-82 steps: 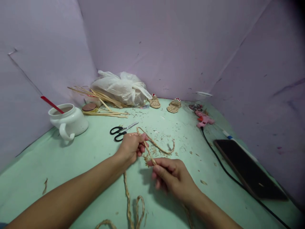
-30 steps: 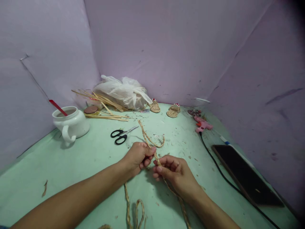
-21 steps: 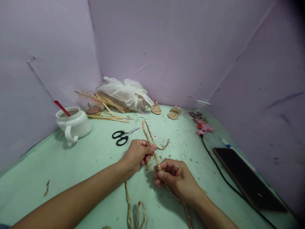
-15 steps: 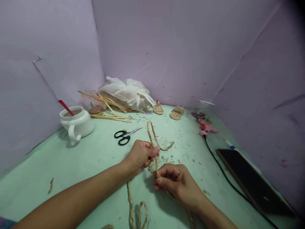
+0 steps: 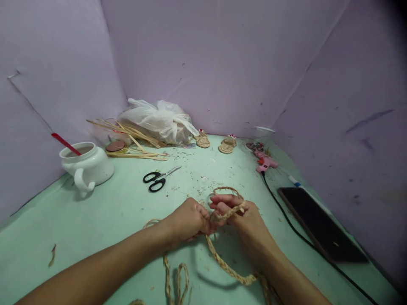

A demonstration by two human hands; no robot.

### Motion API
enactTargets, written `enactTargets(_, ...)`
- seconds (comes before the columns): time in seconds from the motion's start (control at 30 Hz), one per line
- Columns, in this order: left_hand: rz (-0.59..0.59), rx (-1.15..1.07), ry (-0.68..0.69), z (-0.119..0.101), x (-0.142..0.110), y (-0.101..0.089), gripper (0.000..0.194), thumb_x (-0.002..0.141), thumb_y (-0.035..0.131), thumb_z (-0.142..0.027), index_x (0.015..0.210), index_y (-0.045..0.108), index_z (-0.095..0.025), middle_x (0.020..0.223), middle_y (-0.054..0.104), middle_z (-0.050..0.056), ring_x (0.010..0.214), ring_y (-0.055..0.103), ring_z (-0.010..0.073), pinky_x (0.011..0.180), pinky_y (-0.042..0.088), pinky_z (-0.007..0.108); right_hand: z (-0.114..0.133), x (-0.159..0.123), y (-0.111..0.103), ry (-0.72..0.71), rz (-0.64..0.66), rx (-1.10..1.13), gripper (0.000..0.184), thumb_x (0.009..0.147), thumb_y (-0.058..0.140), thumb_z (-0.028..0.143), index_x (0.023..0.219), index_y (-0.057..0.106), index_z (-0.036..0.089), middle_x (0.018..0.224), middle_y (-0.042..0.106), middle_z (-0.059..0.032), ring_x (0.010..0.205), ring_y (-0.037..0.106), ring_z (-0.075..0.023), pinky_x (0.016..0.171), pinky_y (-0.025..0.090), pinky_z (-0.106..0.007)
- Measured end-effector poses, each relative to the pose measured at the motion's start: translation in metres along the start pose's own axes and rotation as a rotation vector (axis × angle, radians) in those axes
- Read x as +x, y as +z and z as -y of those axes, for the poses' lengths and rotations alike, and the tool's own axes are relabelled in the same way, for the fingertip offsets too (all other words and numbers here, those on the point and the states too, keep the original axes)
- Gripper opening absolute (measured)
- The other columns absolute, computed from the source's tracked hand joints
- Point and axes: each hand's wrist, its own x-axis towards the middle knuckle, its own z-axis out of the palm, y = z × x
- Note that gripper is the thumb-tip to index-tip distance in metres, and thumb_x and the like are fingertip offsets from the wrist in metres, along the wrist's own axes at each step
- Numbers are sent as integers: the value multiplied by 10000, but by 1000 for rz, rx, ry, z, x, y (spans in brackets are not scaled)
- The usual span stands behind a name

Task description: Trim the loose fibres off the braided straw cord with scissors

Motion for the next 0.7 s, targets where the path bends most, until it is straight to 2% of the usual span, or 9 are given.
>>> enactTargets(0.07,30,7,18,-1,-1,3,240,483,527,-137,316,357,-159,297,283,-88,326,196,16,369,116,208,0,0,0,19,-6,-12,224,638,691,358,694,658,144,561,602,-12,516,542,-118,512,429,-242)
enactTargets(0.17,44,16,12,-1,-1,3,214,484,514,-140,322,375,-158,303,285,-86,329,191,21,374,113,215,4,0,-3,75,40,48,201,612,710,304,723,641,151,617,626,-14,530,563,-123,536,447,-257)
enactTargets(0.23,10,37,7,0,0,1,226,509,517,-184,337,372,-171,288,256,-89,310,167,29,363,94,226,8,-2,-4,94,154,59,258,584,727,253,807,638,158,709,647,-26,605,595,-142,605,469,-283)
enactTargets(0.3,-32,58,28,2,2,-2,236,516,511,-190,345,349,-178,292,234,-92,318,161,34,366,100,228,12,-5,-5,68,288,28,362,568,739,229,908,630,171,832,656,-45,719,613,-170,687,472,-309)
enactTargets(0.33,-40,67,45,4,3,-3,230,512,507,-174,348,346,-174,305,238,-91,333,170,35,373,115,226,13,-6,-5,39,315,3,389,574,737,234,943,625,179,883,655,-53,766,613,-179,709,470,-313)
enactTargets(0.4,-29,87,76,8,4,-2,220,505,508,-143,357,346,-163,340,253,-86,370,192,36,398,144,222,13,-8,-4,-38,253,-32,317,632,703,270,929,638,181,891,661,-59,793,613,-181,725,471,-312)
enactTargets(0.5,14,189,139,14,4,0,255,546,532,-170,379,340,-162,392,255,-75,407,209,45,419,161,228,12,-4,-3,-100,73,12,186,705,646,291,837,651,161,754,676,-49,697,625,-156,687,490,-300)
enactTargets(0.6,34,334,195,21,2,2,271,594,518,-202,400,332,-168,414,235,-68,413,204,55,411,156,232,21,8,-8,15,34,146,198,728,625,264,893,620,155,731,686,-53,627,636,-149,629,514,-297)
enactTargets(0.7,102,336,175,28,1,1,255,596,521,-207,408,352,-170,410,246,-67,406,214,58,399,161,227,42,26,-15,126,15,204,92,790,542,188,830,613,145,711,688,-58,629,649,-139,658,523,-285)
